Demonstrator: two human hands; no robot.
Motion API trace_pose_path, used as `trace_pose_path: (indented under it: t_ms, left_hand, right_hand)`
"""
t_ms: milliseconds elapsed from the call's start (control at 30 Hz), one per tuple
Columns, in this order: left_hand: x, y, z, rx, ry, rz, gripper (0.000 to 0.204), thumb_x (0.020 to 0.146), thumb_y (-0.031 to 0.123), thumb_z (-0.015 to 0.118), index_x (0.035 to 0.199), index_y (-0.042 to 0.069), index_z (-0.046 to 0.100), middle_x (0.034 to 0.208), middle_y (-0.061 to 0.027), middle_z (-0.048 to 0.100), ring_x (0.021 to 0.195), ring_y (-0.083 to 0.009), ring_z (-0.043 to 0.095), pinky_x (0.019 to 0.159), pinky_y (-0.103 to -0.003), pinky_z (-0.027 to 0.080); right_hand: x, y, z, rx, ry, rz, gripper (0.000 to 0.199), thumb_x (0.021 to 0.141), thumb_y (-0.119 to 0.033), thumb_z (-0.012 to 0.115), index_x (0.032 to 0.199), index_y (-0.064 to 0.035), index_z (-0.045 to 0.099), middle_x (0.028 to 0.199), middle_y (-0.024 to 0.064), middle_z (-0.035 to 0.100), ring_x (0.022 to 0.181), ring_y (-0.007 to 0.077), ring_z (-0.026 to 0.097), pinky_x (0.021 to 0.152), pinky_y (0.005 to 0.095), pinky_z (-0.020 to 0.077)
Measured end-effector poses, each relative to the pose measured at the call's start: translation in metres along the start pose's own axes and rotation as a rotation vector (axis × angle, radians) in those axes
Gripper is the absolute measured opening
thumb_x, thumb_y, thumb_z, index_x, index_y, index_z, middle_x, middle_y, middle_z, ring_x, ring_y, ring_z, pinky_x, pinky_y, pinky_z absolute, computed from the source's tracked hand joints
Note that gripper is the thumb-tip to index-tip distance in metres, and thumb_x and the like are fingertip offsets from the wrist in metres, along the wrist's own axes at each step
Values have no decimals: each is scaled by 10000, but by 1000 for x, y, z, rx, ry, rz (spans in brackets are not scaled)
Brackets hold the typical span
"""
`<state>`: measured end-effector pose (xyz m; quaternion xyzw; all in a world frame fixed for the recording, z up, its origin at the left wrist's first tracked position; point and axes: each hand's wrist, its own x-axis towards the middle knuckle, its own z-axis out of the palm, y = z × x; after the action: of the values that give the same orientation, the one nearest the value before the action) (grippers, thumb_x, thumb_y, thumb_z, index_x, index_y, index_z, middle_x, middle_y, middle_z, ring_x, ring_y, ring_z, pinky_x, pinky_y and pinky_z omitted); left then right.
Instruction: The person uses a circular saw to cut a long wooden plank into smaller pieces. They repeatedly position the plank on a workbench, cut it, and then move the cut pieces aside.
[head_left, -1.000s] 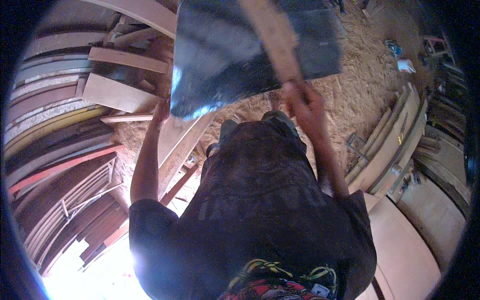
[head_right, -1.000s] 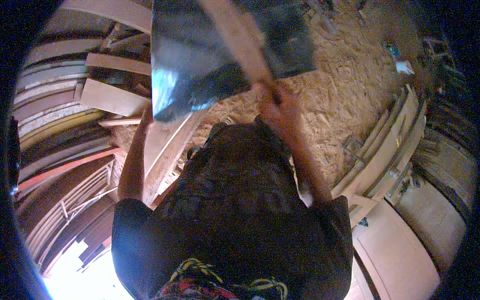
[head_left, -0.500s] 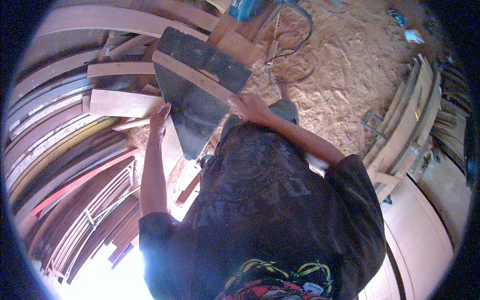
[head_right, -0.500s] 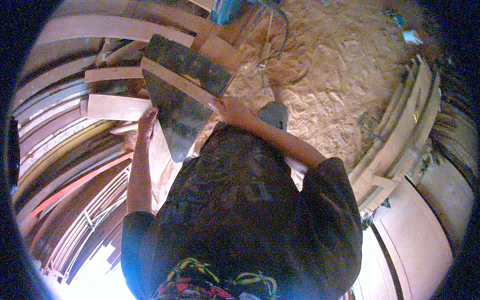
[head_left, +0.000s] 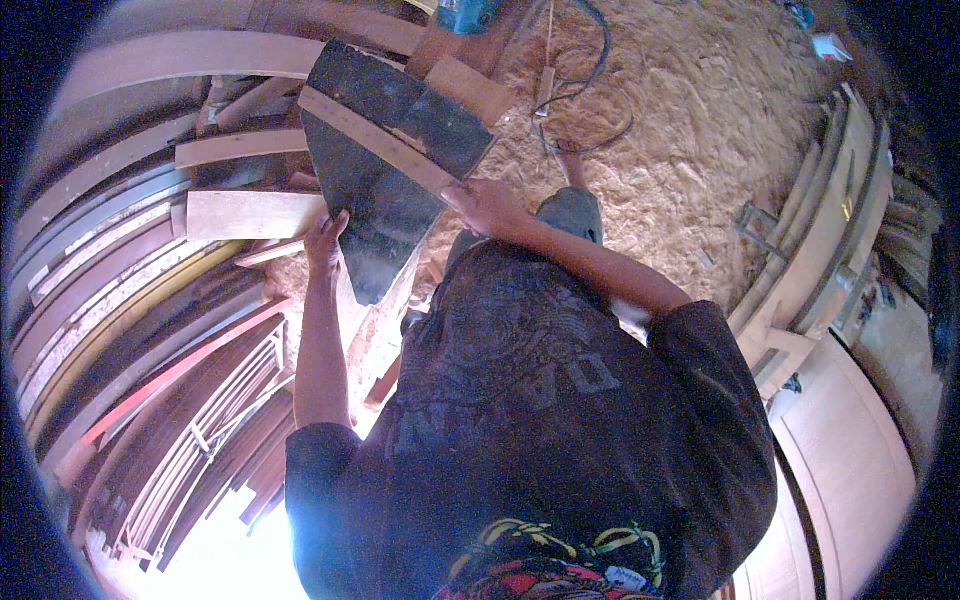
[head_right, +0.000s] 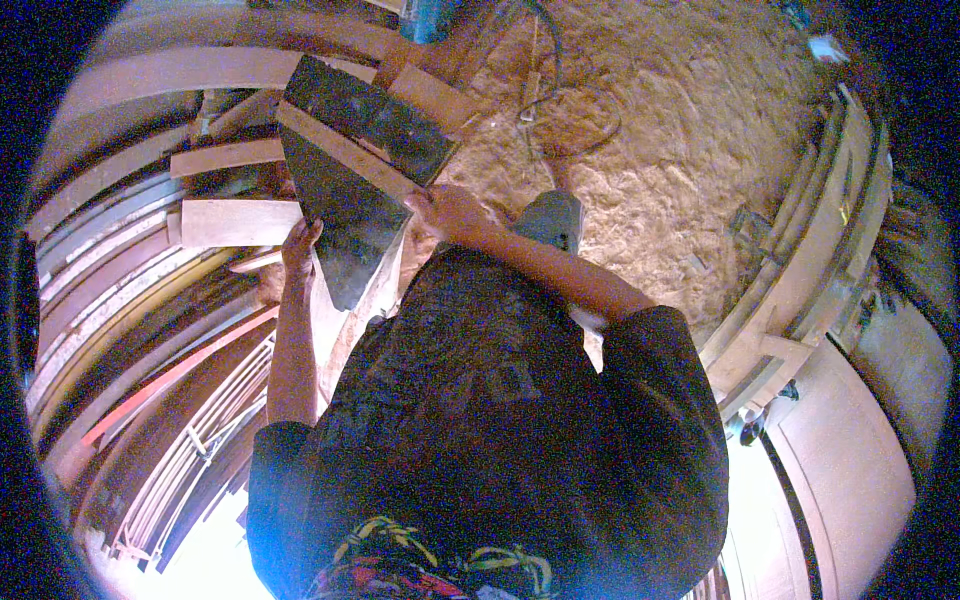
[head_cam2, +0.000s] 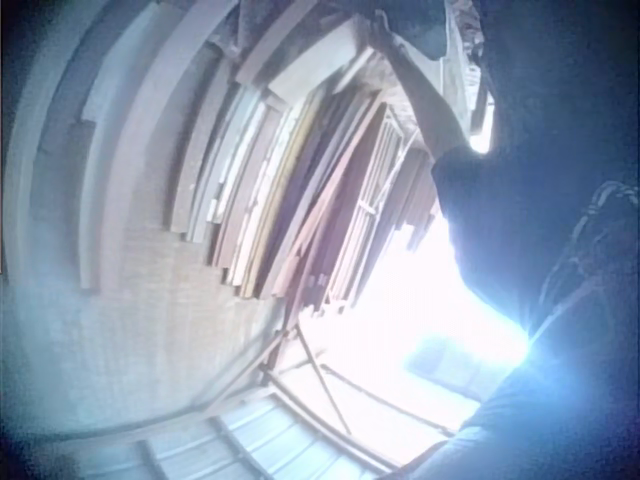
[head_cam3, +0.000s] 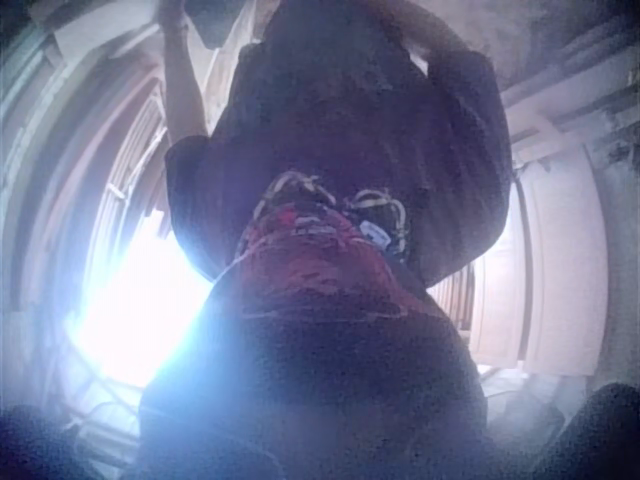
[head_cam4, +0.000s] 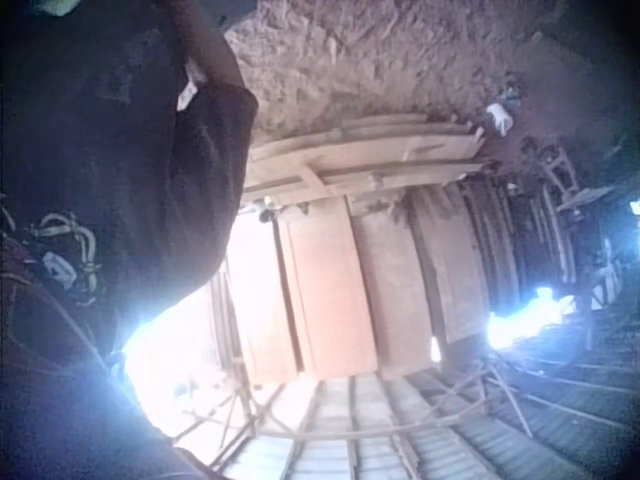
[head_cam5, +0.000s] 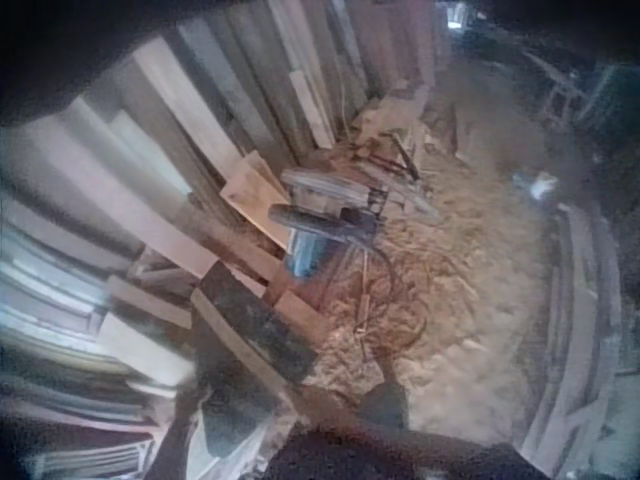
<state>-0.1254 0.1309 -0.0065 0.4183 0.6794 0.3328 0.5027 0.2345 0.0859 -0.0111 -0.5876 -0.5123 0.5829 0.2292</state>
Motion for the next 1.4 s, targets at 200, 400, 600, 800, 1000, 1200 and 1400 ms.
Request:
trace_pose_path:
  t_ms: [200,400,600,800,1000,1200,1400]
  left_hand:
    - [9,-19,-20,-17,-50,11,494,846,194,882,1251,-20,699,1173,-23,719,1089,-147,629,1031,-299,458]
    - [12,-22,-18,-11,-15,-4,367,857,133,859,1176,13,723,1126,-2,714,1050,-132,619,1005,-294,441]
    - [8,-15,-7,-65,20,29,318,867,85,835,1160,20,729,1113,-15,713,1044,-147,624,1004,-304,447]
    - [-2,-8,-2,-99,2,7,259,911,61,774,1155,9,703,1099,-39,689,1059,-158,628,1025,-312,473]
    - [11,-23,-2,-4,8,21,333,874,174,832,1154,27,728,1090,-14,700,990,-123,607,912,-282,485]
    - [7,-27,-18,117,57,-24,259,864,239,854,1007,58,737,941,15,663,872,-119,565,841,-293,462]
    - [-5,2,12,110,64,70,245,874,249,840,921,49,706,876,25,632,834,-137,550,818,-312,455]
  right_hand:
    - [2,6,5,-25,-10,-76,642,1033,-570,496,849,0,727,778,289,701,757,487,701,730,592,545]
    - [3,7,5,-55,21,-63,610,1053,-531,505,774,-20,687,575,92,652,546,257,684,605,447,542]
    - [5,8,6,-28,-9,-45,670,1022,-601,500,861,2,742,786,294,701,766,497,693,733,591,538]
    - [-1,-6,-7,-101,-27,-196,617,1027,-570,509,817,-30,721,742,218,700,681,433,682,681,562,540]
    - [0,5,-4,-54,-48,-49,657,1044,-601,451,753,-43,638,584,74,633,534,233,653,582,431,525]
    - [-2,4,2,-9,-5,-93,607,1050,-574,479,801,-47,648,574,56,624,512,202,642,550,388,515]
    - [1,11,7,-25,37,-42,608,1049,-579,479,827,-43,664,564,50,618,499,208,639,546,402,517]
